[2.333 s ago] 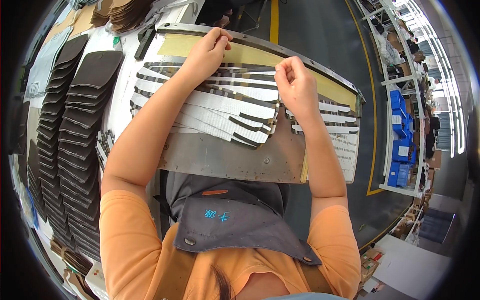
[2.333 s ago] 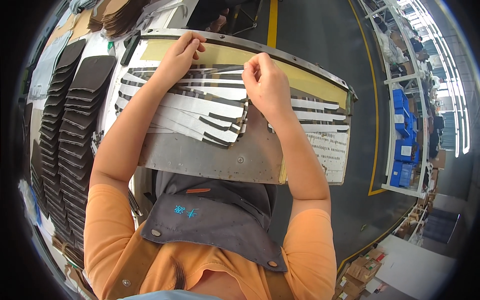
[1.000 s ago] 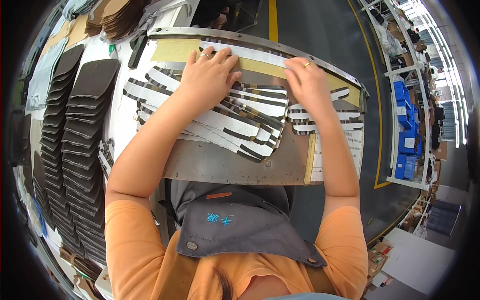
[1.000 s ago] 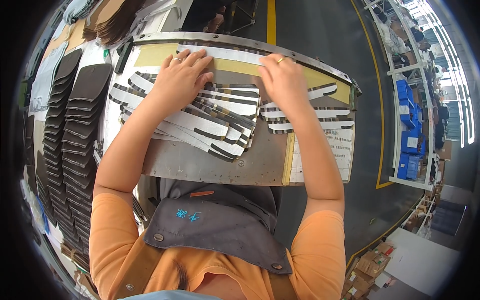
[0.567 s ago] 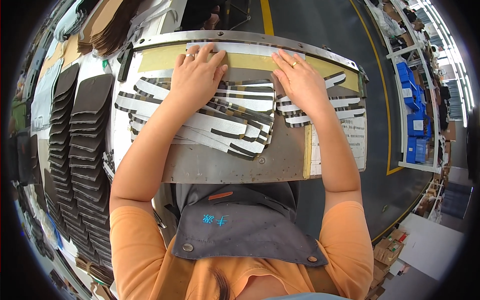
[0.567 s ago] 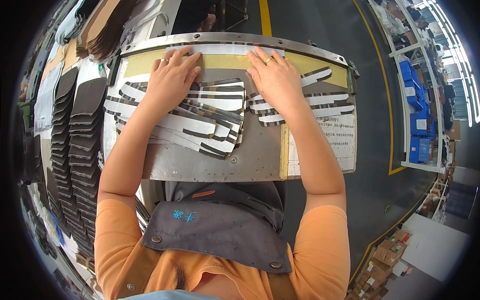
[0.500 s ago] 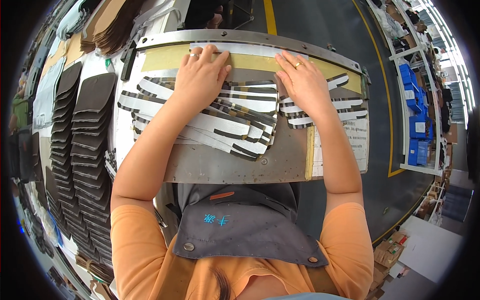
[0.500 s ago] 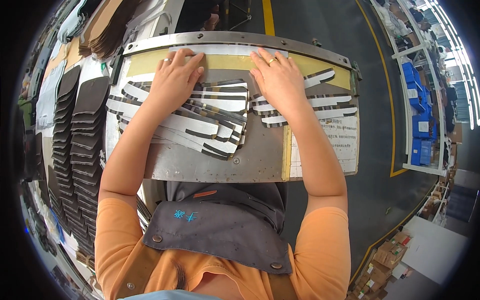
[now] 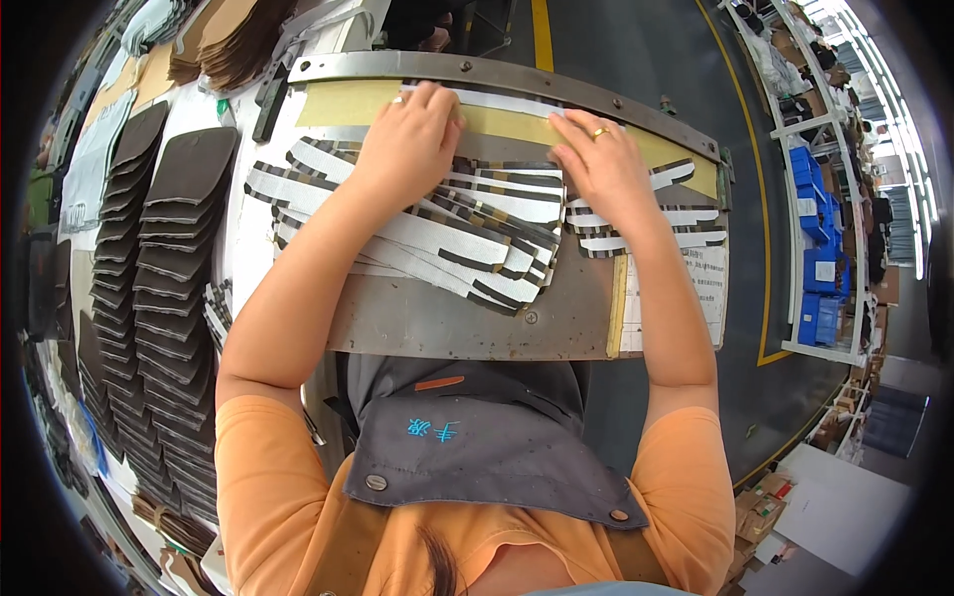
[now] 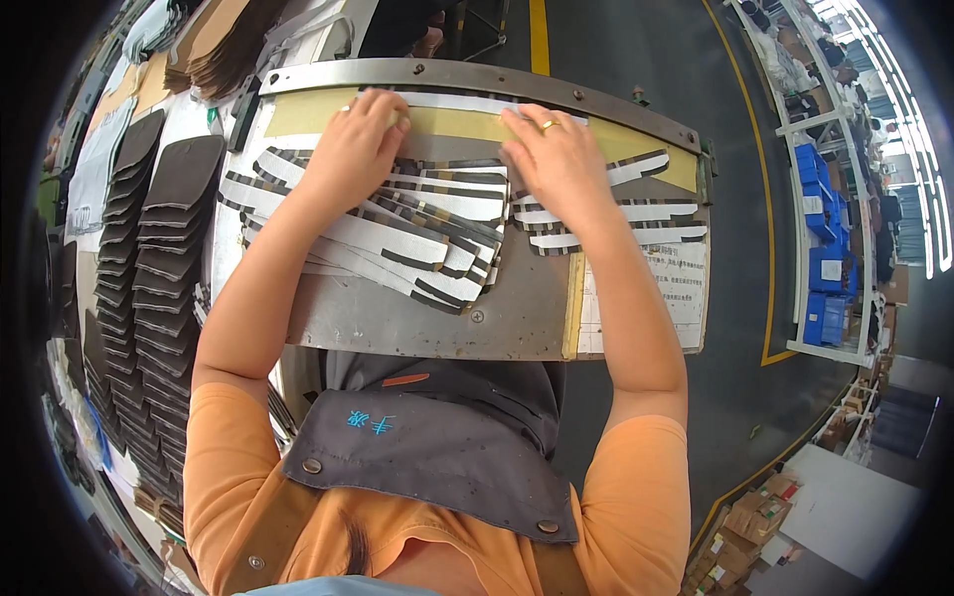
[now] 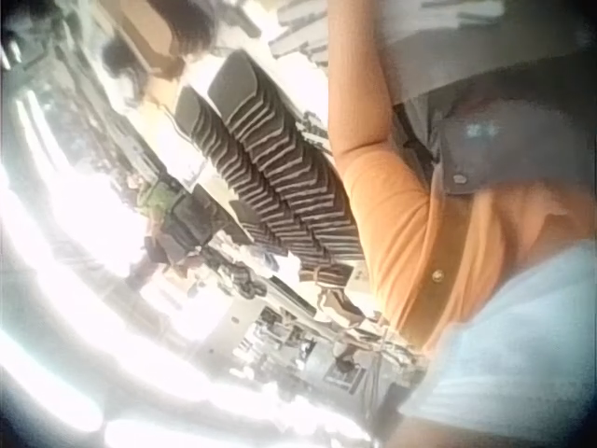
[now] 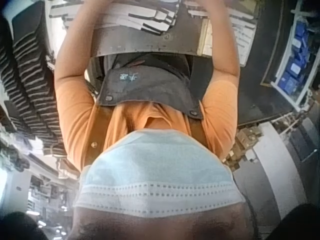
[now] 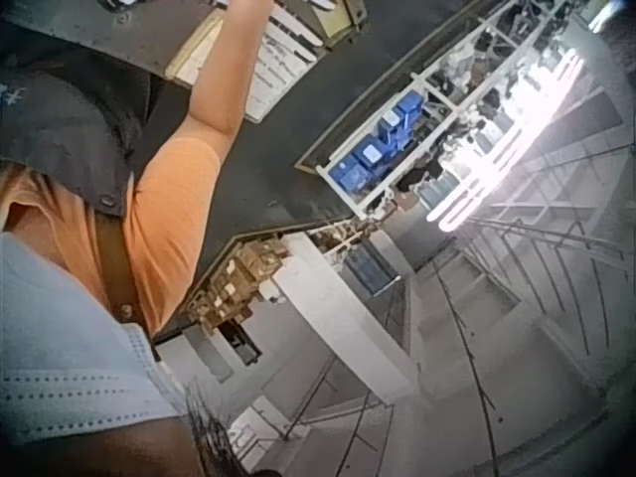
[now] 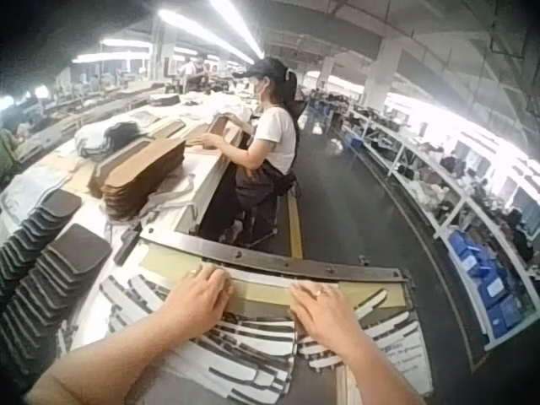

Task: Arranging and aligning thin leather straps into a metal press or guide jig on a workshop table.

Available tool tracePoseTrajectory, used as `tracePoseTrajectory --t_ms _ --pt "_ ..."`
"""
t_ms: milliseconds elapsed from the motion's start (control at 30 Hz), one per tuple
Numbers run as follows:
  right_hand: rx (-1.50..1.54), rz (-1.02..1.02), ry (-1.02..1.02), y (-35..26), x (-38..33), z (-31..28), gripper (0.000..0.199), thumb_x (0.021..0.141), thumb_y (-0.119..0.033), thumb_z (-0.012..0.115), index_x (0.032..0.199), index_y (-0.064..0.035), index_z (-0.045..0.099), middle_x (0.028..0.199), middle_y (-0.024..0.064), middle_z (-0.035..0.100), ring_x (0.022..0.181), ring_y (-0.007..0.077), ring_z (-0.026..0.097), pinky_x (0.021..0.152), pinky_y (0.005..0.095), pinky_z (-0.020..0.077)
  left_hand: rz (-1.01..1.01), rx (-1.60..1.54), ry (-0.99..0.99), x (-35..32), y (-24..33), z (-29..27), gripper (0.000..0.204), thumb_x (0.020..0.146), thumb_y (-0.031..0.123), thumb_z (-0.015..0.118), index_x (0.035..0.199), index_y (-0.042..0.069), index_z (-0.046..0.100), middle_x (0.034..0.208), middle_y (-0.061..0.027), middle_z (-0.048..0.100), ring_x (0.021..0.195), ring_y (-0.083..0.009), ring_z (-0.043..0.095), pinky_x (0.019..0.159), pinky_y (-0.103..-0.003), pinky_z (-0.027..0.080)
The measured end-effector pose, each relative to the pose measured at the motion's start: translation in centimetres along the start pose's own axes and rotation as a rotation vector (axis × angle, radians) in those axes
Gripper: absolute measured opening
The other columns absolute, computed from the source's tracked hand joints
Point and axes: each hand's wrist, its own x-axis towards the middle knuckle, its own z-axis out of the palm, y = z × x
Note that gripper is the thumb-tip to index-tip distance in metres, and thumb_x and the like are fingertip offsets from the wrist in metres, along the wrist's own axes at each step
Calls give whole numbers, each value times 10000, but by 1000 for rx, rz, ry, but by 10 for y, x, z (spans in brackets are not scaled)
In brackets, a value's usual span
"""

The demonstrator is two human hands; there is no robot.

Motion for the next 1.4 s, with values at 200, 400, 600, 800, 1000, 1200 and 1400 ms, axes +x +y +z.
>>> tracePoseTrajectory --t_ms 200,400,600,800,1000,1200,1400 --pt "133 191 -97 56 -54 -41 300 879 -241 585 1131 -82 618 1126 107 602 1038 300 562 920 403 414 16 -57 158 6 -18 8 118 911 144 502 955 44 546 973 -123 565 861 -335 555 770 -416 427" --pt "190 283 -60 40 -121 -59 269 848 -178 625 1082 -45 607 1107 127 550 1120 313 516 929 390 408 31 -58 169 7 -19 16 127 908 140 508 963 41 565 983 -108 574 840 -299 563 772 -390 429" --pt "130 398 -27 21 -139 -72 196 872 -124 572 1045 -40 611 1124 148 553 1086 313 529 915 380 422 10 -148 160 8 -10 6 132 898 135 515 982 52 575 986 -97 584 799 -291 568 759 -383 432" --pt "607 386 3 -33 -32 -41 219 867 -162 596 1012 1 620 913 130 633 861 248 619 766 332 483 191 -117 -282 -12 29 -34 126 884 130 524 961 57 592 954 -86 584 904 -278 558 839 -411 405" --pt "537 291 -117 -50 14 -19 126 837 -141 610 844 -16 625 800 115 620 699 266 595 637 329 467 280 -46 -251 -64 37 -40 300 901 179 520 1175 61 560 1235 -61 548 1206 -244 458 1049 -419 294" --pt "513 132 201 -61 23 -16 93 849 -129 599 803 -50 592 712 86 590 620 270 565 564 362 437 238 46 -257 -84 31 -41 410 923 210 488 1314 89 472 1395 -32 442 1325 -220 353 1118 -433 195" --pt "560 266 103 -54 27 -4 97 879 -154 560 845 -65 581 708 104 598 616 283 568 561 373 434 226 32 -284 -86 27 -46 423 923 223 481 1327 99 464 1397 -29 440 1330 -216 344 1120 -432 196"
